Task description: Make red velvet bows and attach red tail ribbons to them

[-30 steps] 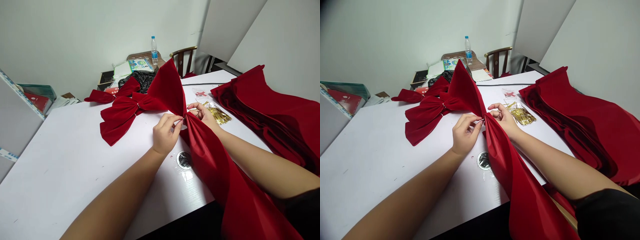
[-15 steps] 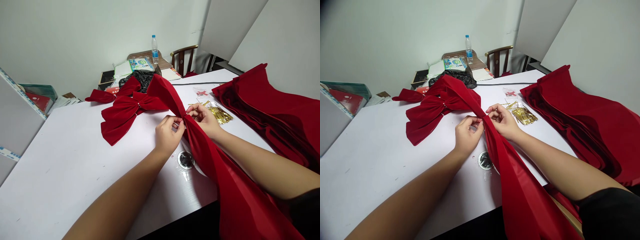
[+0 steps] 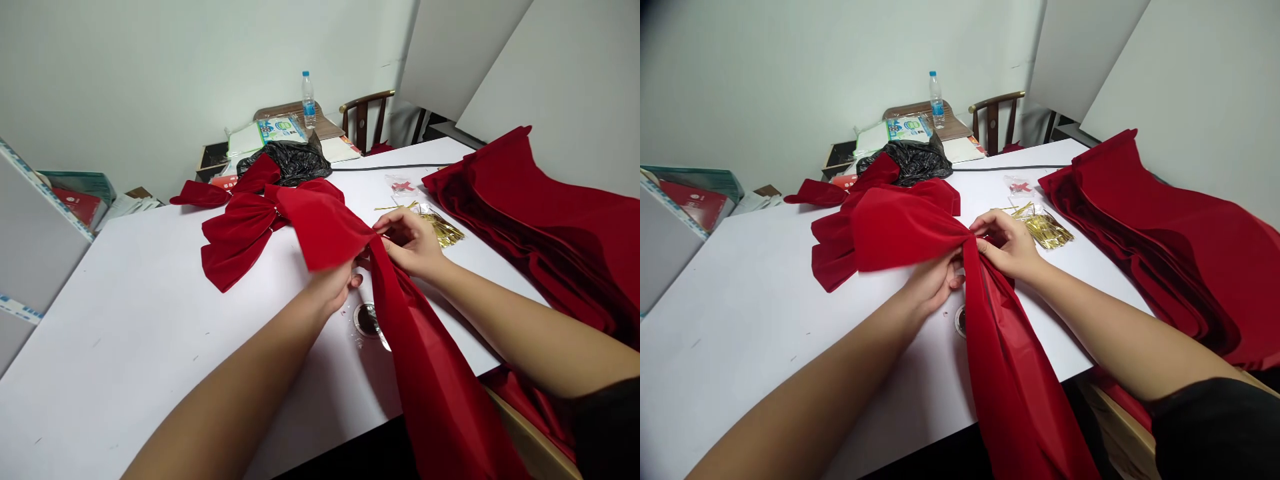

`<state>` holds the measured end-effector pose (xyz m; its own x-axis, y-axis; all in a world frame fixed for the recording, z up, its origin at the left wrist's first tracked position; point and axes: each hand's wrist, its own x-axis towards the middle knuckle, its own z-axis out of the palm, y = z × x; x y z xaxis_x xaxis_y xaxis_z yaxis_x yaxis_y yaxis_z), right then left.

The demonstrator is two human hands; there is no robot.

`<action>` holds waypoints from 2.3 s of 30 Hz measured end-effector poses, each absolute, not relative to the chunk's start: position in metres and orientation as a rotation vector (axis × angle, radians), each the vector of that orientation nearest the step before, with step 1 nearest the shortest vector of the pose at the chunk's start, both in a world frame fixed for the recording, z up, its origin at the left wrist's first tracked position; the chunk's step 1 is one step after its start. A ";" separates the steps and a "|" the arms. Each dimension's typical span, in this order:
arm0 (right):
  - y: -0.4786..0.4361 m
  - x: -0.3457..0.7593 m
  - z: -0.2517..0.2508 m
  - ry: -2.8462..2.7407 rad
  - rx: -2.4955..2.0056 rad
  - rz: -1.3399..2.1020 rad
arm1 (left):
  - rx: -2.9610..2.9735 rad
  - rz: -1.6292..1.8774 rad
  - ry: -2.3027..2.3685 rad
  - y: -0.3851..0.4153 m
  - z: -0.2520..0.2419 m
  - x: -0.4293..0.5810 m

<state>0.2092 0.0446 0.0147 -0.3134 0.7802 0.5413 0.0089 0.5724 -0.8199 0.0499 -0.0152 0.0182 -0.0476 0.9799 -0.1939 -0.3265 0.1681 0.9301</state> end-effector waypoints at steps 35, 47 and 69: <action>0.053 0.209 0.010 -1.799 -0.585 1.038 | 0.998 1.404 1.267 -0.014 0.019 0.049; 0.051 0.206 0.014 -1.591 -0.699 1.129 | 1.140 1.392 1.180 -0.010 0.014 0.041; 0.048 0.201 0.020 -1.372 -0.814 1.459 | 2.292 1.744 1.441 -0.013 0.004 0.032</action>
<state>0.2012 0.0482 0.0202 -0.3365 0.9325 0.1311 -0.1880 0.0699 -0.9797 0.0316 -0.0129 0.0039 0.0144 0.5930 0.8051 0.6788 -0.5970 0.4276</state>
